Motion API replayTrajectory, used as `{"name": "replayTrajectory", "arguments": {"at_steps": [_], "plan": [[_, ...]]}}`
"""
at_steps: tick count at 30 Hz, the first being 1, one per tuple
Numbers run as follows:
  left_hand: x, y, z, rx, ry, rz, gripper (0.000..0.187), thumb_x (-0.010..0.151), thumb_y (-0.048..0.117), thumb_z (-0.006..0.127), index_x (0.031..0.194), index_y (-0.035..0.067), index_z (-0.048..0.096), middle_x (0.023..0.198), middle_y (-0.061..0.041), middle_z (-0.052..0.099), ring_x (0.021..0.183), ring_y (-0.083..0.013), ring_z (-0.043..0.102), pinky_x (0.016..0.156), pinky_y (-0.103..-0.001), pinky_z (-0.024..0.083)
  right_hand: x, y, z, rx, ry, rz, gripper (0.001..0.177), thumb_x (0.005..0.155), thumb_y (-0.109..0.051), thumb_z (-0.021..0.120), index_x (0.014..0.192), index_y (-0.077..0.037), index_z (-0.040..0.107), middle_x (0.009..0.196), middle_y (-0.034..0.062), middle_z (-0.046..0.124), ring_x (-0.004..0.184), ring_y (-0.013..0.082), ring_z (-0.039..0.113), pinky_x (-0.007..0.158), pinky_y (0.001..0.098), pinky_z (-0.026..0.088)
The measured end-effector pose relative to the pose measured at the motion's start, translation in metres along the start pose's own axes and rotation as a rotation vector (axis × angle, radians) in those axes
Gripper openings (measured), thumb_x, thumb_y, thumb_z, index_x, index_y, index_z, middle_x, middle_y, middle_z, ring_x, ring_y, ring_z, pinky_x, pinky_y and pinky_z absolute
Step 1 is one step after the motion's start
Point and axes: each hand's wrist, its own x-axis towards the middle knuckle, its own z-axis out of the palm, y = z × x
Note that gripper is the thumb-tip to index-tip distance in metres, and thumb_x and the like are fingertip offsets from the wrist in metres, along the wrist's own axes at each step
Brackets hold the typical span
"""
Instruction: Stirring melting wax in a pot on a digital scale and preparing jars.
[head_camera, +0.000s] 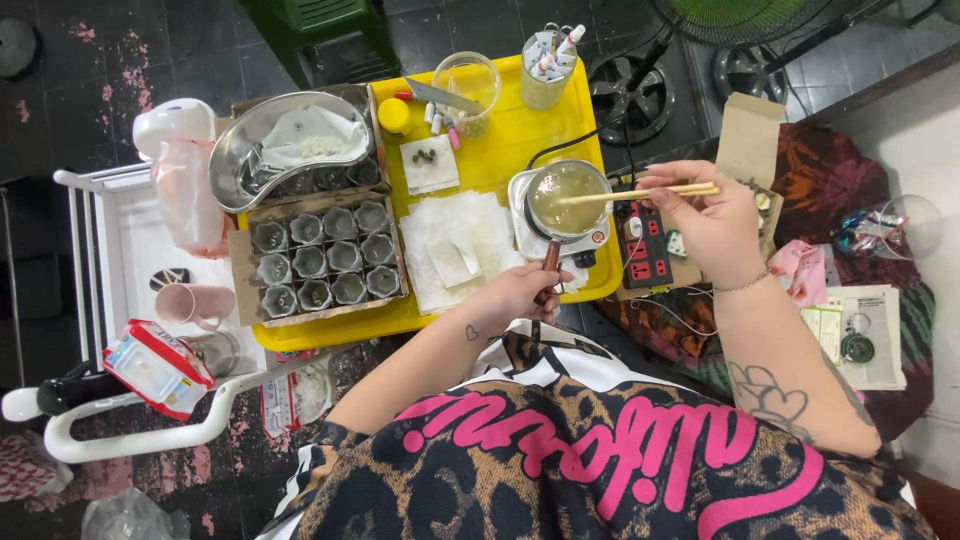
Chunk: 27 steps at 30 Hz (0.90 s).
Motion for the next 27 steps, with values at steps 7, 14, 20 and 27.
{"name": "replayTrajectory", "arguments": {"at_steps": [7,14,20,27], "plan": [[-0.006,0.007,0.005,0.005,0.018,-0.031,0.034,0.105,0.025,0.048,0.129,0.005,0.062,0.075,-0.004,0.059,0.066,-0.0158,0.061,0.069,-0.032,0.056,0.005,-0.041,0.019,-0.446,-0.072,-0.126,0.018,0.098,-0.002,0.075,0.117,-0.002,0.074,0.103,0.0056,0.068,0.092,0.0115,0.067,0.079,0.0241,0.054],[-0.016,0.015,0.010,0.075,0.045,-0.035,0.037,0.104,0.030,0.053,0.127,0.001,0.061,0.079,-0.007,0.063,0.068,-0.0185,0.066,0.067,-0.030,0.055,0.010,-0.046,0.030,-0.443,-0.070,-0.179,0.012,0.099,-0.006,0.075,0.111,-0.004,0.074,0.101,0.0055,0.071,0.089,0.0105,0.070,0.077,0.0234,0.056],[-0.032,0.039,-0.004,0.410,0.141,0.010,0.043,0.104,0.040,0.056,0.122,0.003,0.067,0.083,-0.003,0.069,0.077,-0.0196,0.072,0.071,-0.032,0.056,0.004,-0.058,0.042,-0.600,-0.134,-0.211,0.015,0.095,-0.007,0.075,0.109,-0.003,0.076,0.100,0.0087,0.074,0.085,0.0158,0.072,0.076,0.0269,0.055],[-0.083,0.124,0.035,0.974,0.443,0.844,0.045,0.093,0.021,0.074,0.136,0.014,0.065,0.113,-0.011,0.066,0.098,-0.0283,0.067,0.088,-0.037,0.055,-0.001,-0.066,0.072,-0.596,-0.093,-0.205,0.025,0.091,-0.013,0.076,0.115,-0.005,0.075,0.107,0.0110,0.075,0.089,0.0205,0.075,0.075,0.0301,0.059]]}}
